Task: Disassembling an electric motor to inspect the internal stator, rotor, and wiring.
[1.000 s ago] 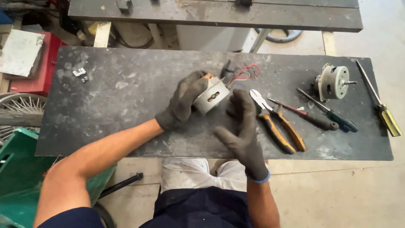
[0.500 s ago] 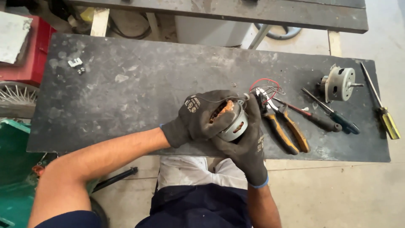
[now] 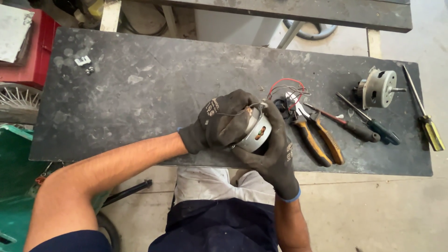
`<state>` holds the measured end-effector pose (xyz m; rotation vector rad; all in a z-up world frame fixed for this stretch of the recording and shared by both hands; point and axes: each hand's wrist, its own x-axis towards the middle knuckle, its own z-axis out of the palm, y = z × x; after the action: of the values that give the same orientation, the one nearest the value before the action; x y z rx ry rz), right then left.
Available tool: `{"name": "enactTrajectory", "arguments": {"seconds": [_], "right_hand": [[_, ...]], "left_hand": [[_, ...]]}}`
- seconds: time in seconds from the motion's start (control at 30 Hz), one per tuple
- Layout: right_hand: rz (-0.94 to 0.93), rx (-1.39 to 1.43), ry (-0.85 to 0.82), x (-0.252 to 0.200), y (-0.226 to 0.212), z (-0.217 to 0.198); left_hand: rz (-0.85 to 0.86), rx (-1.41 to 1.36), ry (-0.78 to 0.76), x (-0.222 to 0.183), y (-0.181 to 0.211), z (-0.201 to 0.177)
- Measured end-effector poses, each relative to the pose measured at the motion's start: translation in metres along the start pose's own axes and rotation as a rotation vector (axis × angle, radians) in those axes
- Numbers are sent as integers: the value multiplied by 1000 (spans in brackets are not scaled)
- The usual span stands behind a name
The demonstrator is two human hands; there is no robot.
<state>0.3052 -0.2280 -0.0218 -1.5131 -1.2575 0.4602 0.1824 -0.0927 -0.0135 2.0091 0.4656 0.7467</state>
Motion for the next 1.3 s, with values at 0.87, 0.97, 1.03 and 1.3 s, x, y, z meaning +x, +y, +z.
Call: {"name": "enactTrajectory", "arguments": {"seconds": [0.87, 0.97, 1.03, 1.3], "right_hand": [[248, 3, 101, 2, -2, -1], [238, -4, 101, 2, -6, -1], [226, -21, 92, 1, -7, -2], [277, 94, 122, 2, -5, -7]], "left_hand": [[-97, -189, -15, 6, -1, 6], [-173, -183, -17, 5, 5, 7], [-133, -167, -14, 5, 5, 6], [-46, -124, 77, 6, 3, -9]]}}
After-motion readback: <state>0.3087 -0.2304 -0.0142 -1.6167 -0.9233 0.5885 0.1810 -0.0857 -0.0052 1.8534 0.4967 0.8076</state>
